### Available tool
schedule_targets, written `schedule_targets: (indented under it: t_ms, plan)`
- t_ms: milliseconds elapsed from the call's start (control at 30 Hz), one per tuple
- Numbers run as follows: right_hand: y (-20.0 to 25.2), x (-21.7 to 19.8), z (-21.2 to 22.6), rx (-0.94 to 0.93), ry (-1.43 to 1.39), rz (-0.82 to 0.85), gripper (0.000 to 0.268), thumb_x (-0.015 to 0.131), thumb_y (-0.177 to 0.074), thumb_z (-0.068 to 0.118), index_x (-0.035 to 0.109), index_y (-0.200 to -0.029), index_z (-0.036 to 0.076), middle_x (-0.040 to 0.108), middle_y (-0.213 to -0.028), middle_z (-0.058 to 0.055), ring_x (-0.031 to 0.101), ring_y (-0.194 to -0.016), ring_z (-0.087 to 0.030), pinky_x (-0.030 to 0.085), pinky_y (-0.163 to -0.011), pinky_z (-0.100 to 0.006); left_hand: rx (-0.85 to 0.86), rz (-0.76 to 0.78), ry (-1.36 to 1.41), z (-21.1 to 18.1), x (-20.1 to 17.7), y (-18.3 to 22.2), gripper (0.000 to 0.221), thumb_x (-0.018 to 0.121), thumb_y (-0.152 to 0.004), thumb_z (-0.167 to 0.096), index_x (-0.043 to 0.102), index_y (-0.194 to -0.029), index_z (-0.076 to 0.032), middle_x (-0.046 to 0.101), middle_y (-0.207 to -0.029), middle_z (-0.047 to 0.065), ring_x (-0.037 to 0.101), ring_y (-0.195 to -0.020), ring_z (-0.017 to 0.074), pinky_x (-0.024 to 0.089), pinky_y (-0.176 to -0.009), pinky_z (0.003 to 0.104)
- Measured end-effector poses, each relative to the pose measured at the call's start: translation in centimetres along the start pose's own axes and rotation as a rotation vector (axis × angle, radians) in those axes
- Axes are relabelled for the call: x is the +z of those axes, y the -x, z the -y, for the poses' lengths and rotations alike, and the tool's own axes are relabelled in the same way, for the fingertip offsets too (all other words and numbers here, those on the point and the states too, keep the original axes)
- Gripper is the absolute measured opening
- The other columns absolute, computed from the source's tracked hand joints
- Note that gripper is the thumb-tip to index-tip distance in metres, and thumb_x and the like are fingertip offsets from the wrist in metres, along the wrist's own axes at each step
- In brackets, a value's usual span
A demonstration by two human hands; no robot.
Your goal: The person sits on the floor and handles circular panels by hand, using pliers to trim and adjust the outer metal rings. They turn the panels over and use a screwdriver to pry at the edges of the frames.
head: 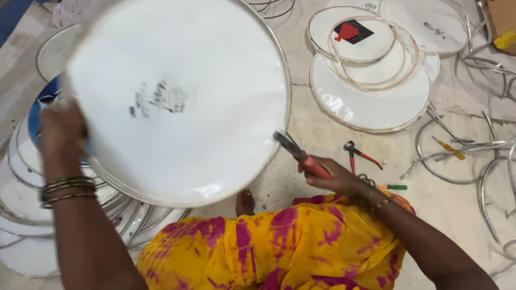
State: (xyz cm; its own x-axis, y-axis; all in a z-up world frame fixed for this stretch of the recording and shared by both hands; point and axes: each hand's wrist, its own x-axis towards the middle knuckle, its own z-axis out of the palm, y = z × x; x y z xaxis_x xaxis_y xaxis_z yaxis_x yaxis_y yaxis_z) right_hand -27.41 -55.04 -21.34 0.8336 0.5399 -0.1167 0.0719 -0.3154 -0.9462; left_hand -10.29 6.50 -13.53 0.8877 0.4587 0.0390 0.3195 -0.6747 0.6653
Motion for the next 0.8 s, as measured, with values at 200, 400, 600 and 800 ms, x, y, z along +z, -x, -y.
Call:
schedule_targets:
  t_ms: [200,400,600,800]
  plan:
    - [-5.2,0.7,-4.7,0.304,0.242,-0.114,0.041,0.069,-0.086,0.041,0.065,-0.113,0.010,0.067,-0.093,-0.005,0.063,-0.082,-0.016,0.051,-0.075,-0.033,0.341,-0.144,0.560,-11.4,-6.3,10.0,0.020,0.060,-0.111,-0.024,0.063,-0.107,-0.005,0.066,-0.086,-0.002,0.060,-0.066,0.0039,0.047,-0.053,0.028]
    - [-8.8,1.8,-7.6,0.570,0.101,-0.205,0.035,0.068,-0.085,0.037,0.062,-0.103,0.008,0.061,-0.073,-0.003,0.052,-0.052,-0.014,0.045,-0.049,-0.034,0.918,-0.242,0.284,-17.7,-1.9,17.1,0.020,0.060,-0.119,-0.015,0.072,-0.113,0.000,0.071,-0.097,0.009,0.061,-0.082,0.0129,0.049,-0.072,0.032]
    - [-9.1,1.1,-12.2,0.688,-0.078,-0.251,0.034,0.070,-0.083,0.034,0.059,-0.097,0.005,0.058,-0.069,-0.003,0.049,-0.046,-0.012,0.041,-0.043,-0.031,0.909,-0.086,0.337,-20.1,7.8,25.2,0.026,0.051,-0.104,-0.010,0.071,-0.120,-0.010,0.072,-0.111,0.017,0.073,-0.072,0.0264,0.057,-0.063,0.036]
    - [-9.4,-0.3,-16.8,0.784,-0.169,-0.277,0.038,0.070,-0.088,0.036,0.059,-0.101,0.002,0.059,-0.072,-0.006,0.051,-0.052,-0.015,0.043,-0.047,-0.033,1.025,0.287,0.270,-22.4,18.0,40.1,0.054,0.061,-0.085,0.000,0.060,-0.139,-0.004,0.074,-0.101,0.014,0.072,-0.081,0.0300,0.058,-0.070,0.041]
